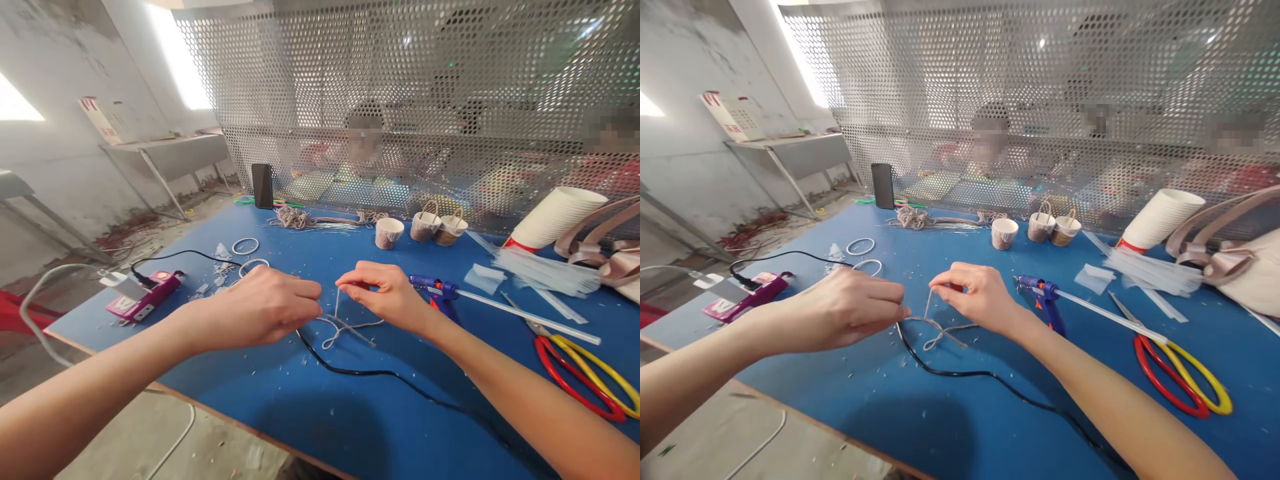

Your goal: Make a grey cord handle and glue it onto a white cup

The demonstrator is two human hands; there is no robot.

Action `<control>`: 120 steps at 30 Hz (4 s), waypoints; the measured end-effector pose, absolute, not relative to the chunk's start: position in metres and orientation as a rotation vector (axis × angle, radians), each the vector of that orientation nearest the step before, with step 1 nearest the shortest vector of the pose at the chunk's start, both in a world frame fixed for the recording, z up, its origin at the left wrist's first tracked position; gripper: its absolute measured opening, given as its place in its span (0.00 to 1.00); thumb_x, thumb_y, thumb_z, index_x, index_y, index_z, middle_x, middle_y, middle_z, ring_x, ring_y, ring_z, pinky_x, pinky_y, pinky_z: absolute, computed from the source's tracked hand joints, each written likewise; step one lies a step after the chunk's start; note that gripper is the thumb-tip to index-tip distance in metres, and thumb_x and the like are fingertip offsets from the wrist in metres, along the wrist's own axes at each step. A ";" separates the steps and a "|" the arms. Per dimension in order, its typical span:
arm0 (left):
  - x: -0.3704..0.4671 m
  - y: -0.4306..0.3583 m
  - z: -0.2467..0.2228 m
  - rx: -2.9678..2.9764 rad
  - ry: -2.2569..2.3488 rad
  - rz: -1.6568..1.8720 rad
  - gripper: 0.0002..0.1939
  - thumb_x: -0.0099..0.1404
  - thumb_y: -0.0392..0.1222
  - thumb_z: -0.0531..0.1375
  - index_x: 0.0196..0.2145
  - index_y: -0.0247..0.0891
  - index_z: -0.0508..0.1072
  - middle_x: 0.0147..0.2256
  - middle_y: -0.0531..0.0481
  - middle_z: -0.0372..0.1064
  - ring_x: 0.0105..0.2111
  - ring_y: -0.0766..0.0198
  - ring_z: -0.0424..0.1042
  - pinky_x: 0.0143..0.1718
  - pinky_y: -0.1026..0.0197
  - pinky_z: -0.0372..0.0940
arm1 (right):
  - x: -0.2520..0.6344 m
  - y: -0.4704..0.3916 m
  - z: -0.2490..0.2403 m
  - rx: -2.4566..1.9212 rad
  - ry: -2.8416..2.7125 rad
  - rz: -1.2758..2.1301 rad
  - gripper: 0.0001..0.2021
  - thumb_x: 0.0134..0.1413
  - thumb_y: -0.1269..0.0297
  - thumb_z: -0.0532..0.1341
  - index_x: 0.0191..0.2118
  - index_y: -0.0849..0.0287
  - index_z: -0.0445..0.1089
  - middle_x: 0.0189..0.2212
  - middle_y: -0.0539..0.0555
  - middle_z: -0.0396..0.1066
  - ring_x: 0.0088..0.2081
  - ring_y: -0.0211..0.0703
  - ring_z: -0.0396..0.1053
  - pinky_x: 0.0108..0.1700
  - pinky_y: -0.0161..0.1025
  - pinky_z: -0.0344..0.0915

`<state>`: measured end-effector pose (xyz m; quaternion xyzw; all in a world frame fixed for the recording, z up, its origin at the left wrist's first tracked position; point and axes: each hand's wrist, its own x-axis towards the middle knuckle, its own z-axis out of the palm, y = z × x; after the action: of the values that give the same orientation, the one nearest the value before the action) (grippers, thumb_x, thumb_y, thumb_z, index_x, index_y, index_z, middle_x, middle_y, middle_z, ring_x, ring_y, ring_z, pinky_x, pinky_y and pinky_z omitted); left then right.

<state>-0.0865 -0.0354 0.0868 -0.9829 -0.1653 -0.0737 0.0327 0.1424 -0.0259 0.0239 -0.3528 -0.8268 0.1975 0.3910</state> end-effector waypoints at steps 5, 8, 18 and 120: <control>-0.081 -0.032 0.074 -3.293 -0.916 -0.898 0.09 0.64 0.35 0.55 0.32 0.36 0.76 0.25 0.52 0.68 0.25 0.70 0.67 0.27 0.67 0.61 | 0.127 -0.029 0.010 -0.868 -2.019 0.680 0.09 0.57 0.65 0.59 0.33 0.60 0.76 0.24 0.49 0.70 0.24 0.34 0.63 0.27 0.32 0.58; -0.074 -0.031 0.060 -3.050 -1.256 -1.213 0.08 0.62 0.34 0.57 0.27 0.35 0.75 0.21 0.54 0.65 0.22 0.71 0.64 0.22 0.68 0.59 | 0.122 -0.041 0.002 -0.880 -2.037 0.501 0.10 0.59 0.66 0.56 0.33 0.60 0.75 0.22 0.50 0.70 0.24 0.35 0.64 0.29 0.33 0.59; -0.063 -0.045 0.030 -2.502 -0.882 -0.753 0.14 0.66 0.33 0.50 0.27 0.36 0.72 0.20 0.55 0.61 0.18 0.70 0.58 0.16 0.64 0.48 | 0.126 -0.053 0.021 -0.960 -2.251 -0.243 0.15 0.63 0.67 0.51 0.31 0.59 0.74 0.20 0.52 0.68 0.25 0.38 0.64 0.30 0.37 0.54; -0.077 -0.039 0.032 -3.260 -1.364 -1.360 0.07 0.60 0.35 0.58 0.28 0.36 0.77 0.20 0.53 0.68 0.21 0.71 0.63 0.21 0.69 0.57 | 0.122 -0.021 0.028 -1.162 -1.654 1.730 0.06 0.39 0.62 0.68 0.26 0.58 0.78 0.22 0.48 0.72 0.25 0.35 0.64 0.28 0.34 0.58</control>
<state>-0.0772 -0.0391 0.0321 -0.8165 -0.3417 -0.3407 -0.3171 0.1219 -0.0214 0.0283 -0.4241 -0.6039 0.6315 0.2381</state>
